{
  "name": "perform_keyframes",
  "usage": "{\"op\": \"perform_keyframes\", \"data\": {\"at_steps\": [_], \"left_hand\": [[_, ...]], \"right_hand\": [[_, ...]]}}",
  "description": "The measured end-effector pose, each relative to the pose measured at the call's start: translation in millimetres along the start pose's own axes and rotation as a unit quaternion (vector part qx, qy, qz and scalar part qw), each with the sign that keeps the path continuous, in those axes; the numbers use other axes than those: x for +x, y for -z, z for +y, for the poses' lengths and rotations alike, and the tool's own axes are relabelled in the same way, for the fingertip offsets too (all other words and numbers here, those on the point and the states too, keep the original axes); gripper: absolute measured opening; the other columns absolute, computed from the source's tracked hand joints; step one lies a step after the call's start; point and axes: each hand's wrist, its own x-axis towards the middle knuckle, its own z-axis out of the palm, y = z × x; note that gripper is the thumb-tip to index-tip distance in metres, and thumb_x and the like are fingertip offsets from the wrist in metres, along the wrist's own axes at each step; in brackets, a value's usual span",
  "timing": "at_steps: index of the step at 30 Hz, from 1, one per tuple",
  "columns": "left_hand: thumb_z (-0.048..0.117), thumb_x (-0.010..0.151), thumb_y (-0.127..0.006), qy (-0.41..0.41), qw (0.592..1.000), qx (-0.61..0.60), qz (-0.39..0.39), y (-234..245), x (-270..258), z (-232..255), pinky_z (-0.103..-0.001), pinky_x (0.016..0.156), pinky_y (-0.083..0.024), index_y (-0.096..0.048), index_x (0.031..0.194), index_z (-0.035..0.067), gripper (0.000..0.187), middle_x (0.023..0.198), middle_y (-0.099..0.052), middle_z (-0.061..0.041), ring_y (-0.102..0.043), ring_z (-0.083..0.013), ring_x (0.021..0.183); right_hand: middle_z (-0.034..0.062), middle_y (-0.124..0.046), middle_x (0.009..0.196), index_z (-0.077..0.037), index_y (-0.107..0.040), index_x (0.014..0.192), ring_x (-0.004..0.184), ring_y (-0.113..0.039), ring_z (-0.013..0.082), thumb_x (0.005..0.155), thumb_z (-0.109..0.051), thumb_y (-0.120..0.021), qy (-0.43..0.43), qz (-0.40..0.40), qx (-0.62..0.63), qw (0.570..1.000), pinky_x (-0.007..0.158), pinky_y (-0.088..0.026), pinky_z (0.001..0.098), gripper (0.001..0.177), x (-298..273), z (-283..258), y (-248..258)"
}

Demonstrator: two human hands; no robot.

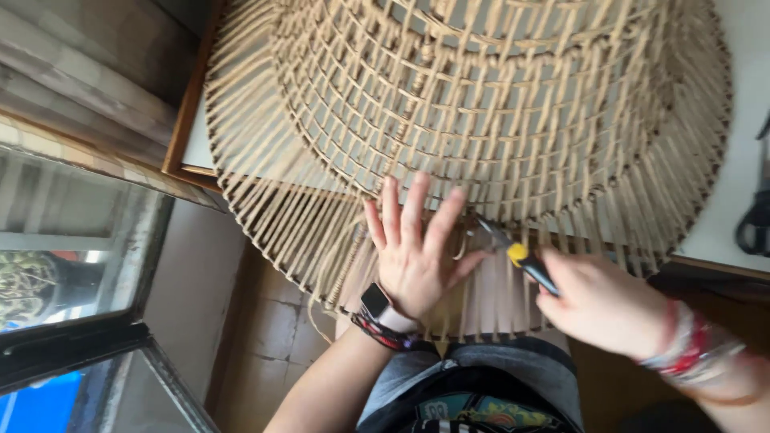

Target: Weaving a rattan strand through a wicker structure and trimming the ends with wire cutters

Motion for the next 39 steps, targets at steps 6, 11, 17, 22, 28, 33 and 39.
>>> {"op": "perform_keyframes", "data": {"at_steps": [6,11,17,22,28,33,39], "left_hand": [[0.071,0.084,-0.066,0.052,0.998,-0.013,0.034,-5,-9,9,-0.076,0.126,-0.008,-0.032,0.161,0.024,0.096,0.169,-0.021,-0.023,-0.014,-0.0542,0.157],[0.039,0.078,-0.084,-0.015,0.999,0.038,0.012,-4,-10,34,-0.065,0.112,-0.026,-0.039,0.159,0.035,0.092,0.168,-0.027,-0.006,-0.032,-0.0417,0.146],[0.037,0.094,-0.069,-0.020,0.966,-0.256,0.016,10,4,61,-0.034,0.075,-0.045,-0.073,0.102,0.015,0.024,0.095,-0.070,-0.003,-0.057,-0.0195,0.086],[0.014,0.091,-0.070,0.039,0.967,-0.244,0.063,19,17,55,-0.034,0.070,-0.051,-0.069,0.087,0.002,0.013,0.099,-0.059,-0.012,-0.056,-0.0245,0.085],[0.013,0.090,-0.074,0.030,0.985,-0.170,0.028,29,33,54,-0.034,0.058,-0.058,-0.069,0.088,0.004,0.011,0.109,-0.053,-0.012,-0.057,-0.0302,0.094],[0.012,0.086,-0.072,0.023,0.986,-0.167,0.012,38,37,57,-0.035,0.049,-0.054,-0.066,0.079,0.003,0.013,0.099,-0.053,-0.010,-0.056,-0.0280,0.086],[0.017,0.091,-0.071,0.007,0.986,-0.166,0.000,35,41,57,-0.042,0.055,-0.051,-0.064,0.084,0.005,0.015,0.104,-0.052,-0.012,-0.054,-0.0321,0.086]], "right_hand": [[-0.0044,-0.067,0.061,-0.025,-0.045,0.110,0.053,-0.075,0.0244,0.091,-0.044,-0.046,-0.193,0.064,-0.269,0.942,0.049,-0.059,0.0435,0.026,-79,26,9],[-0.0017,-0.071,0.089,-0.019,-0.052,0.117,0.068,-0.077,0.0218,0.084,-0.032,-0.061,-0.108,0.120,-0.211,0.964,0.060,-0.066,0.0406,0.037,-102,70,-32],[-0.0060,-0.083,0.097,-0.021,-0.065,0.120,0.079,-0.083,0.0157,0.083,-0.022,-0.069,0.010,0.073,0.072,0.995,0.081,-0.063,0.0327,0.037,-73,82,-23],[0.0031,-0.079,0.106,-0.015,-0.064,0.137,0.089,-0.076,0.0116,0.094,-0.007,-0.049,-0.090,-0.187,0.366,0.907,0.056,-0.060,0.0274,0.046,-32,60,10],[0.0216,-0.077,0.103,0.007,-0.068,0.112,0.088,-0.076,0.0310,0.087,0.000,-0.047,-0.030,-0.246,0.502,0.829,0.053,-0.063,0.0384,0.033,-9,51,33],[0.0229,-0.077,0.103,0.003,-0.066,0.129,0.088,-0.078,0.0338,0.085,-0.002,-0.048,-0.062,-0.252,0.517,0.816,0.053,-0.065,0.0415,0.048,-8,48,38],[0.0219,-0.079,0.105,0.003,-0.067,0.131,0.090,-0.078,0.0319,0.091,-0.006,-0.048,-0.083,-0.262,0.514,0.813,0.057,-0.066,0.0413,0.045,-7,44,36]]}}
